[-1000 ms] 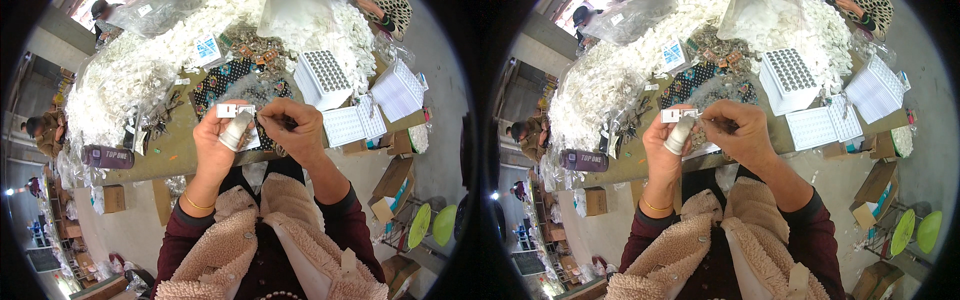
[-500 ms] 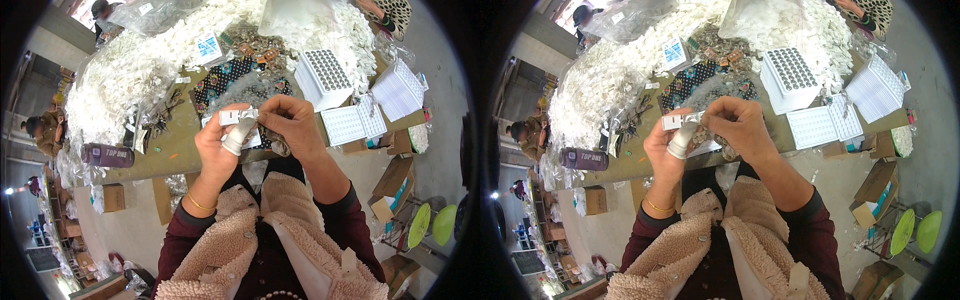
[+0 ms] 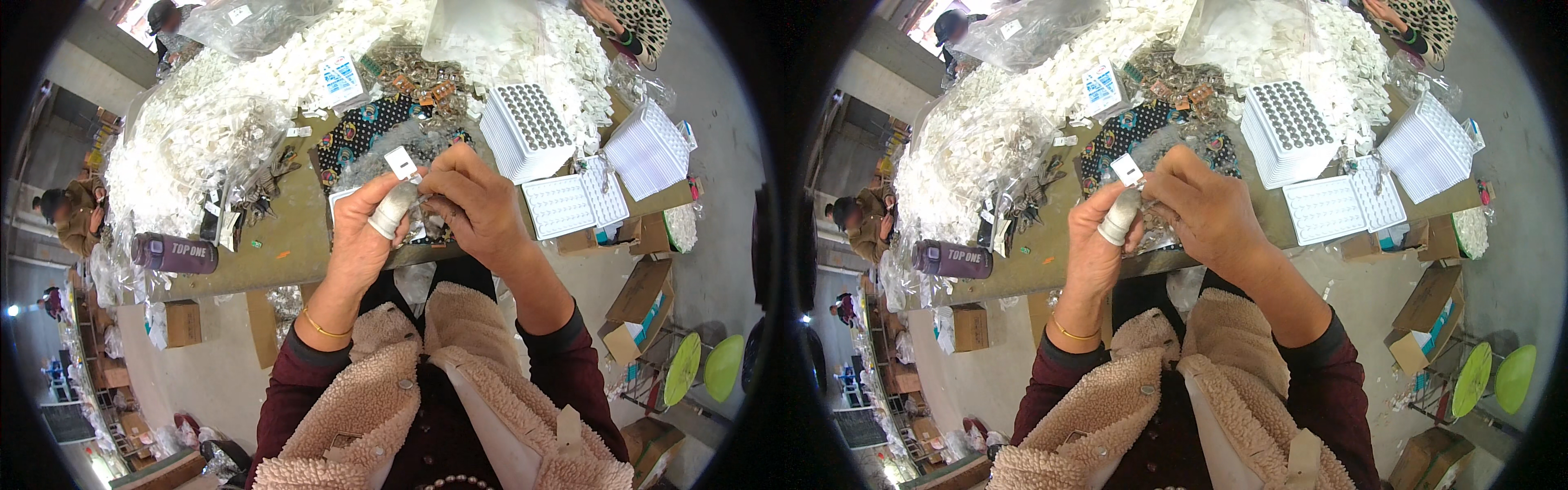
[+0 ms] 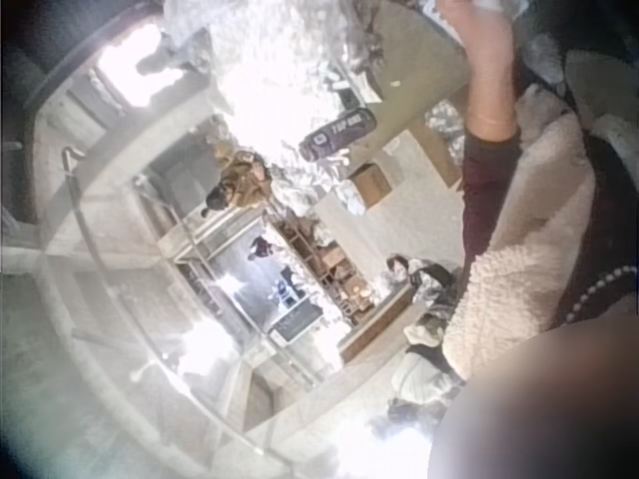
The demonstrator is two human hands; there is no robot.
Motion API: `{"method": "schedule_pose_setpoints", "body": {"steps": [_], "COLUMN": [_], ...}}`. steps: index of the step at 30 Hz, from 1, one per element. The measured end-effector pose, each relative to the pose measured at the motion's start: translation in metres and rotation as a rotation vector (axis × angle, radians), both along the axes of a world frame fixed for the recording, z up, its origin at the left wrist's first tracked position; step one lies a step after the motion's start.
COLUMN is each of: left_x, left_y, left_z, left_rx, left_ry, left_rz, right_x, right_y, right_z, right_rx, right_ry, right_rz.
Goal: The person repeatedly picks small cylindrical components from a white tray, applies a substance from a small white tube to each, and places them back into the tray. The process is repeated continuously throughout the clip.
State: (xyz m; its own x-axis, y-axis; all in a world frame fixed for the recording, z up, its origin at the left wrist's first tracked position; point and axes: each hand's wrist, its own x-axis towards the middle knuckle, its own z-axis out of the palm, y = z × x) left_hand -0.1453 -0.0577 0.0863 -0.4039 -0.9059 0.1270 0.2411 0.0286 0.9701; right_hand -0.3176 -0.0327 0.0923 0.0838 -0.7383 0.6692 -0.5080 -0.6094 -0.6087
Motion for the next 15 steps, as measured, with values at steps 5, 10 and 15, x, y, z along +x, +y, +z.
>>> {"method": "schedule_pose_setpoints", "body": {"steps": [5, 10, 15], "left_x": [-0.005, -0.018, -0.020], "left_y": [0.000, 0.006, 0.003], "left_z": [-0.003, -0.003, 0.012], "left_rx": [-0.019, 0.061, 0.009], "left_ry": [-0.005, 0.086, -0.007], "left_rz": [-0.016, -0.015, -0.023], "right_x": [0.002, -0.005, -0.008], "right_y": [0.002, 0.003, 0.000], "right_z": [-0.008, -0.007, 0.007], "right_rx": [-0.080, -0.098, -0.154], "right_ry": [0.074, 0.167, 0.230], "right_rz": [-0.105, -0.168, -0.169]}}
